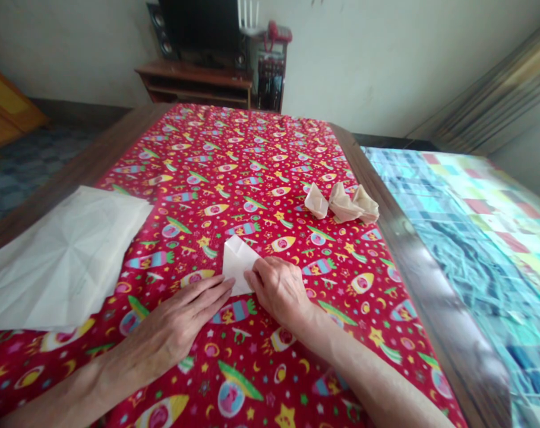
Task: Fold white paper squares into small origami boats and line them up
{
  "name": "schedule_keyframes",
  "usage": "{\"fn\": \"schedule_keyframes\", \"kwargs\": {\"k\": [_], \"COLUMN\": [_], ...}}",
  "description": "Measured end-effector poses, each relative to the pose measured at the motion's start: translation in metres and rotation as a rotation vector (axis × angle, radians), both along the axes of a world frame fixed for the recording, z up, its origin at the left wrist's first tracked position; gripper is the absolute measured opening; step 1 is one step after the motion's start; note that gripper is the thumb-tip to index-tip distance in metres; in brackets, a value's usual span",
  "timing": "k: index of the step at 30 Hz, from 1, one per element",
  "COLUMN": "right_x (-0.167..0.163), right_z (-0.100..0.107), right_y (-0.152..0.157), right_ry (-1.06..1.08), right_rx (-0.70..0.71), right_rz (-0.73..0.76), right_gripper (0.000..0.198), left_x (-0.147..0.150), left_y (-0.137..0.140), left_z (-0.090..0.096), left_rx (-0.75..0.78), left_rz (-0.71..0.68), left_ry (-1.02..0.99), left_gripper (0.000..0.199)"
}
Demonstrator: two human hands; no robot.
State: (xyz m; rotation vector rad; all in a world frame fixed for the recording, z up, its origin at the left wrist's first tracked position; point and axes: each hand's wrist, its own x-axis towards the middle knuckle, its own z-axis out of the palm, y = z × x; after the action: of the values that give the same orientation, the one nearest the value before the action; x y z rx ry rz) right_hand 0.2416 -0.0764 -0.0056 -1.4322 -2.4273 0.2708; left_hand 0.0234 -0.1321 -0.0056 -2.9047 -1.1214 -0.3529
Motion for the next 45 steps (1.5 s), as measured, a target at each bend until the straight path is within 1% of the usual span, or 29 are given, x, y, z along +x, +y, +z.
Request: {"fn": "schedule_keyframes", "kwargs": {"k": [5,10,13,14,16,18,20,21,22,24,27,31,34,37,42,45], "right_x": [0.0,0.0,0.0,-0.001,-0.002,-0.003,-0.005,-0.005,-0.006,-0.005,0.002,0.019,0.03,0.037,0.037,0.033], "right_z": [0.0,0.0,0.001,0.002,0.004,0.005,0.004,0.003,0.002,-0.001,-0.003,0.001,0.003,0.001,-0.001,-0.003], "right_y": [-0.002,-0.001,-0.001,-0.002,-0.008,-0.018,-0.032,-0.039,-0.046,-0.054,-0.057,-0.054,-0.057,-0.061,-0.065,-0.063], "right_ry": [-0.009,-0.019,-0.021,-0.021,-0.016,-0.01,-0.032,-0.046,-0.084,-0.124,-0.164,-0.152,-0.158,-0.196,-0.244,-0.202], "right_rx": [0.018,0.035,0.038,0.05,0.132,0.273,0.37,0.38,0.351,0.291,0.202,0.151,0.151,0.178,0.252,0.302], "right_rz": [-0.002,0.007,-0.001,-0.007,-0.001,0.073,0.231,0.307,0.334,0.321,0.331,0.338,0.326,0.303,0.28,0.257], "right_gripper": [0.024,0.023,0.022,0.022,0.022,0.023,0.032,0.037,0.04,0.047,0.059,0.058,0.053,0.049,0.042,0.038], "left_x": [-0.001,-0.001,0.001,0.002,0.003,0.005,0.006,0.006,0.006,0.007,0.006,0.002,-0.003,-0.008,-0.012,-0.012], "left_y": [0.0,0.001,0.002,0.002,0.002,0.002,0.002,0.002,0.003,0.003,0.004,0.003,0.001,-0.001,-0.001,0.012], "left_z": [-0.001,0.005,0.008,0.008,0.008,0.007,0.006,0.005,0.004,0.004,0.004,0.003,0.0,-0.001,-0.001,0.0], "left_rx": [-0.041,-0.053,-0.035,-0.023,-0.004,-0.005,-0.023,-0.038,-0.052,-0.072,-0.073,-0.077,-0.087,-0.102,-0.088,-0.12], "left_rz": [-0.007,-0.004,-0.005,-0.006,-0.008,-0.01,-0.006,0.003,0.01,0.025,0.022,0.003,-0.016,-0.034,-0.051,-0.082], "left_ry": [0.003,0.014,0.023,0.027,0.031,0.028,0.014,0.006,-0.003,-0.022,-0.031,-0.014,-0.021,-0.038,-0.075,-0.209], "left_gripper": [0.052,0.05,0.049,0.048,0.047,0.047,0.046,0.045,0.044,0.044,0.051,0.058,0.059,0.056,0.055,0.048]}}
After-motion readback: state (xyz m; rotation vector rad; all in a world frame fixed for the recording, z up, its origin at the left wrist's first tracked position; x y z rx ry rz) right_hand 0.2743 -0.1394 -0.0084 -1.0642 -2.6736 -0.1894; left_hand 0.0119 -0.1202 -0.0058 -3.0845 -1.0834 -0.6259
